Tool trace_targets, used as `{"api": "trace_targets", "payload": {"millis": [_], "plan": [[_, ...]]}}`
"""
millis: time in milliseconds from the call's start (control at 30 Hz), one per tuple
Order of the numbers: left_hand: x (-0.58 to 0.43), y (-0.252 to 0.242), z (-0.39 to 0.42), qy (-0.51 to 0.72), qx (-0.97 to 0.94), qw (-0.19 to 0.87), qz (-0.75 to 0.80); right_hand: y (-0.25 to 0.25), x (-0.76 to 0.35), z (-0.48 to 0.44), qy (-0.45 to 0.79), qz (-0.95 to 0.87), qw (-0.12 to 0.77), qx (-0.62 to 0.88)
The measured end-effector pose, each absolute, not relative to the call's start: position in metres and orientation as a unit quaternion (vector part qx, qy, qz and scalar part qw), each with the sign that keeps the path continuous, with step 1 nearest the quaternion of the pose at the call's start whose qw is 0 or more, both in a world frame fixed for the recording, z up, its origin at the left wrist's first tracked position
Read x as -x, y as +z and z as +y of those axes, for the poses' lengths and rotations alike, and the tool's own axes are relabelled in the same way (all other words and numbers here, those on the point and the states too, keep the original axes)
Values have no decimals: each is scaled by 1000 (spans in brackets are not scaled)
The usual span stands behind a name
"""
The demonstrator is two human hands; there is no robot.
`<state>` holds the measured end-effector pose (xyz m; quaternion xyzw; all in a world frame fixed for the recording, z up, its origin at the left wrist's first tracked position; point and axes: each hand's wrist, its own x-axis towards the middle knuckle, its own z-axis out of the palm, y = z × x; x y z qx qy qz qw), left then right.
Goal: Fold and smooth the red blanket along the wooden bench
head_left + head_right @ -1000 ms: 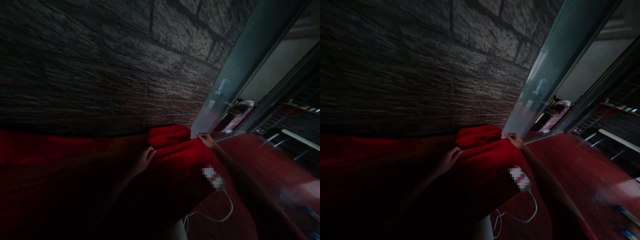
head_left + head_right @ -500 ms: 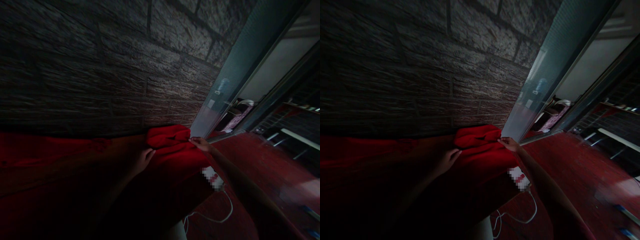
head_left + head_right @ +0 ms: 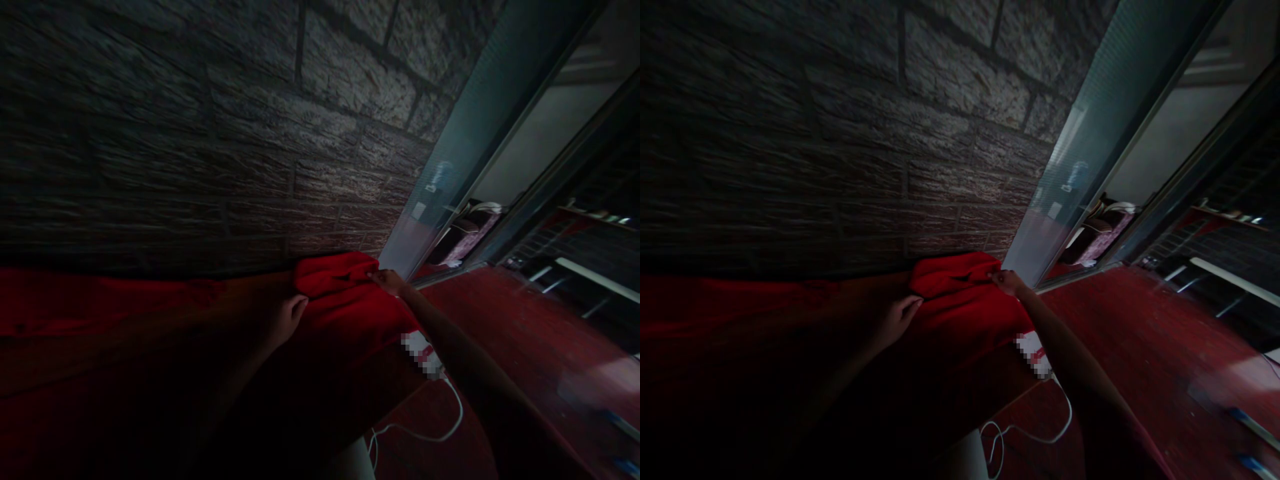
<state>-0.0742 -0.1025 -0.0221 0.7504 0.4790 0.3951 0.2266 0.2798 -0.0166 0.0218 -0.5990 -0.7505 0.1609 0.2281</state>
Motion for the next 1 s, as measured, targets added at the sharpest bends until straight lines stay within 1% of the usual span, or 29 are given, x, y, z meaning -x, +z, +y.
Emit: {"api": "trace_targets", "payload": {"millis": [133,367,533,767,1000], "plan": [[74,-25,-101,405,-753,229,465,21,-296,-30,130,-747,253,601],[74,-26,-100,403,-756,238,458,11,-321,-52,159,-770,202,584],[74,-28,-100,405,-761,238,448,3,-330,-51,135,-761,207,600],[74,-27,-100,398,-764,237,450,2,-331,-48,132,-781,206,574],[73,-27,-100,399,-761,241,451,6,-331,-36,151,-794,173,563]]}}
